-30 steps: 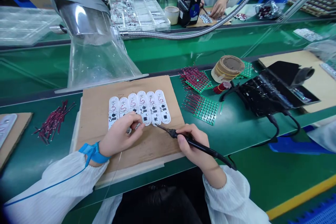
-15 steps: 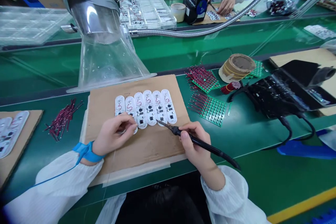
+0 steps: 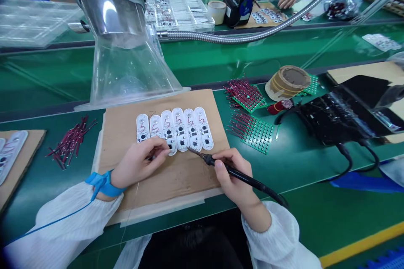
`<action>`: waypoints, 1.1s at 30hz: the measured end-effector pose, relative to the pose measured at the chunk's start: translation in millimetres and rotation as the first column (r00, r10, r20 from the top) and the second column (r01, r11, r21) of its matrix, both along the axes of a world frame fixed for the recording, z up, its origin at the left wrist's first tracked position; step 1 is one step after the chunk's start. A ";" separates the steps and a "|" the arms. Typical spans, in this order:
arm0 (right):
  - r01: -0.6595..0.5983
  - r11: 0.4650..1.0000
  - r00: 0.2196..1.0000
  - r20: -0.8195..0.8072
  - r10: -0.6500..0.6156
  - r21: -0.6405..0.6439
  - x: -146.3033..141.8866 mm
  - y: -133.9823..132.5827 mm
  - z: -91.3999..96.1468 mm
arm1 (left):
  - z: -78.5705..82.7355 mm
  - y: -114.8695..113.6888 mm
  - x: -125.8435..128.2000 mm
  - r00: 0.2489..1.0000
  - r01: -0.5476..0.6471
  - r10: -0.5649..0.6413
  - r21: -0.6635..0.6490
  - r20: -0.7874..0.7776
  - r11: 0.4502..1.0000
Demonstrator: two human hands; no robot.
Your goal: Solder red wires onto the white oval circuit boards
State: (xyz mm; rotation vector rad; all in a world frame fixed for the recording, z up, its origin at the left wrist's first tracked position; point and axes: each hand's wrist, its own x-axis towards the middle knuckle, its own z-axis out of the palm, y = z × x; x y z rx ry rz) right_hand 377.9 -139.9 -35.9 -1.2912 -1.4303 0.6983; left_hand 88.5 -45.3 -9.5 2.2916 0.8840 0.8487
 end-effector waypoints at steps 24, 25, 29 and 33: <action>-0.037 0.999 0.999 0.040 0.037 -0.013 0.9 -0.3 0.1 | 1.3 -0.6 -3.0 1.000 -0.006 0.006 -0.020 -0.008 1.000; -0.040 0.999 0.998 0.046 0.040 -0.016 1.0 -0.4 0.3 | 1.6 -0.6 -3.1 1.000 -0.009 0.009 -0.025 -0.014 1.000; -0.077 0.997 0.992 0.094 0.079 -0.021 1.3 0.1 1.5 | 1.5 -0.2 -3.1 1.000 -0.012 0.011 -0.038 -0.026 0.999; -0.065 0.998 0.996 0.067 0.067 -0.028 2.2 -0.5 -0.7 | 0.9 -0.2 -3.7 1.000 -0.005 0.005 -0.016 0.003 1.000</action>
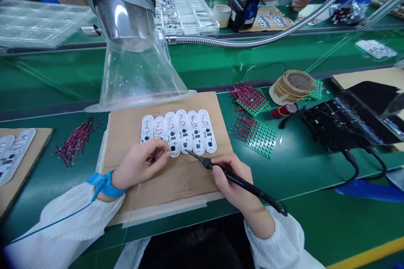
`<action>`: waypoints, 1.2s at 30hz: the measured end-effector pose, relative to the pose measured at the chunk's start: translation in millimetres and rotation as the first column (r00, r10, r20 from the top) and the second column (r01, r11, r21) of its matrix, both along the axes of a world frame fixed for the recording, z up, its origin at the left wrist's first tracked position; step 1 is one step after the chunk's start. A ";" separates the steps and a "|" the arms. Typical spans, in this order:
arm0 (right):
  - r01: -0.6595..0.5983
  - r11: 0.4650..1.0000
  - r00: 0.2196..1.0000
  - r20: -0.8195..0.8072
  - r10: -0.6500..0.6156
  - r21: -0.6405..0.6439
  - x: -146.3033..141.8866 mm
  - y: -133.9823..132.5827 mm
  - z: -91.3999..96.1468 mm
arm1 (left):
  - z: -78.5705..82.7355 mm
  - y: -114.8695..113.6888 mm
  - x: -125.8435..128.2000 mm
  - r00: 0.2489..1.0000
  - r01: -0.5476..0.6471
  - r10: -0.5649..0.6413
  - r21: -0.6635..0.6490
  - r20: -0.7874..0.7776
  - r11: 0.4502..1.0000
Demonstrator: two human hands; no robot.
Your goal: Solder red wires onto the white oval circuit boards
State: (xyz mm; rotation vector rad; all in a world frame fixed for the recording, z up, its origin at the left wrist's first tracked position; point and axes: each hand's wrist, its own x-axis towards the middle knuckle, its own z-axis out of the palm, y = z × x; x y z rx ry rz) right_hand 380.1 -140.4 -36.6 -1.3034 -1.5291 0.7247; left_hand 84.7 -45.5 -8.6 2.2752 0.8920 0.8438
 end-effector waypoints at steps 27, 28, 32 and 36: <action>0.026 0.999 0.988 -0.155 -0.022 0.021 -29.5 1.7 12.7 | 3.4 8.2 -42.6 0.992 -0.001 0.002 -0.005 0.128 1.000; 0.032 0.999 0.987 -0.157 -0.028 0.018 -29.6 2.1 10.5 | 3.1 6.7 -41.2 0.994 -0.007 0.006 0.005 0.108 1.000; 0.049 0.999 0.982 -0.182 -0.050 -0.007 -27.2 2.2 5.7 | 4.5 2.3 -35.6 1.000 -0.017 0.015 0.100 0.017 0.995; 0.037 0.999 0.986 -0.162 -0.037 -0.002 -26.5 0.3 7.1 | 7.1 3.3 -32.5 0.999 0.009 0.000 0.164 -0.055 0.986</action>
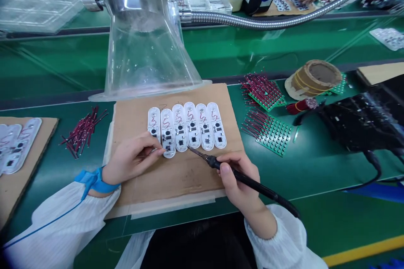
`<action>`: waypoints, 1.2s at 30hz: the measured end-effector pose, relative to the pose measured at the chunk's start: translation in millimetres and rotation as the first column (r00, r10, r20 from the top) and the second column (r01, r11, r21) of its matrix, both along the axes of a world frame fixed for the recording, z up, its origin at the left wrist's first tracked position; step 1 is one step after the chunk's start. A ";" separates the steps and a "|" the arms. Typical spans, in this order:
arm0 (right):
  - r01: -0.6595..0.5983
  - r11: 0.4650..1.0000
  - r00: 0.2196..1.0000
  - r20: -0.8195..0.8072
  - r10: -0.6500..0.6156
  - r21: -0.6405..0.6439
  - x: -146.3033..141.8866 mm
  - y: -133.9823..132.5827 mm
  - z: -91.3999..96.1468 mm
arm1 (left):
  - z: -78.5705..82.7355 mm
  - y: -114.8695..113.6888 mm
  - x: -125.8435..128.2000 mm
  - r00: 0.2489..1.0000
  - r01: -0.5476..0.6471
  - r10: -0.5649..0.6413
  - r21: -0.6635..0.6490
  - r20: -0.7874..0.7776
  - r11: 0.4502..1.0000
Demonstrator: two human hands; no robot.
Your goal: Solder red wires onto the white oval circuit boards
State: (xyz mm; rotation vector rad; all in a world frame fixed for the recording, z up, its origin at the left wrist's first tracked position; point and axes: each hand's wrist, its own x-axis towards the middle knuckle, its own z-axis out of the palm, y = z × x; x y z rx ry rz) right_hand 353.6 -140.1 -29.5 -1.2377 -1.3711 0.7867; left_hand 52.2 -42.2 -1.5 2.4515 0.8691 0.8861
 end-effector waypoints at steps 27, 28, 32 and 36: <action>-0.028 1.000 0.998 0.057 0.028 -0.014 0.2 1.2 1.0 | -4.6 0.8 0.8 0.999 0.024 -0.024 -0.003 -0.024 1.000; -0.023 1.000 0.999 0.046 0.023 -0.012 0.3 1.1 0.8 | -4.4 0.9 0.4 0.999 0.025 -0.025 -0.002 -0.023 1.000; -0.049 0.998 0.996 0.073 0.051 -0.029 1.5 0.6 0.1 | -2.7 1.0 0.0 0.999 0.016 -0.016 -0.008 -0.031 1.000; -0.074 0.996 0.989 0.121 0.079 -0.050 3.0 -0.5 -0.8 | -1.3 1.3 1.1 1.000 0.011 -0.011 -0.005 -0.028 1.000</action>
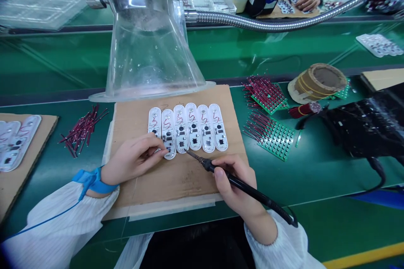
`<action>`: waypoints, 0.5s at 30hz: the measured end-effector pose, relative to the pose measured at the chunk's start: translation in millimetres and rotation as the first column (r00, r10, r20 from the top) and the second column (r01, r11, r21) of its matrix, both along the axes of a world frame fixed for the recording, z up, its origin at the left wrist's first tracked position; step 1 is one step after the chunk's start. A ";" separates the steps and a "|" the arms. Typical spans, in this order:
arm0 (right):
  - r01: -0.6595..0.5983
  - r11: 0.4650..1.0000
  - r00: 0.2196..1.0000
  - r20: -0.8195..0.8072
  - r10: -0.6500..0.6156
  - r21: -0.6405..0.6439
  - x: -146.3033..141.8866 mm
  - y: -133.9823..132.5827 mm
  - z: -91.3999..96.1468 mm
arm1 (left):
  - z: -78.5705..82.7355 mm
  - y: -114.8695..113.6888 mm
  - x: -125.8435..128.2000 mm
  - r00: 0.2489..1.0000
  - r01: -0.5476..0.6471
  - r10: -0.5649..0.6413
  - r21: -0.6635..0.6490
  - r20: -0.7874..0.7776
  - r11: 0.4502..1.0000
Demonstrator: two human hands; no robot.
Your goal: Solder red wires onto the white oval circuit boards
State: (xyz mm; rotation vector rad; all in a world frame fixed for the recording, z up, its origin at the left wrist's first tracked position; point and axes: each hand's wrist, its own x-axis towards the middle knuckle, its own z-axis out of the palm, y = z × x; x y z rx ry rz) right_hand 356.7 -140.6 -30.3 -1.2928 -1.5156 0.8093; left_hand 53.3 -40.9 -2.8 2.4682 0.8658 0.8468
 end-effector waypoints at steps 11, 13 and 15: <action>0.022 1.000 0.999 -0.039 -0.021 0.017 -1.0 1.7 -1.3 | 1.7 -0.6 -3.7 1.000 -0.003 0.004 -0.030 0.016 1.000; 0.012 1.000 1.000 -0.029 -0.011 0.011 0.0 1.0 -2.1 | 1.4 -0.4 -3.3 1.000 -0.001 0.002 -0.028 0.013 1.000; 0.002 1.000 1.000 -0.011 -0.002 0.002 1.1 -0.1 -3.3 | 0.5 -0.1 -2.6 1.000 -0.001 0.001 -0.026 0.008 1.000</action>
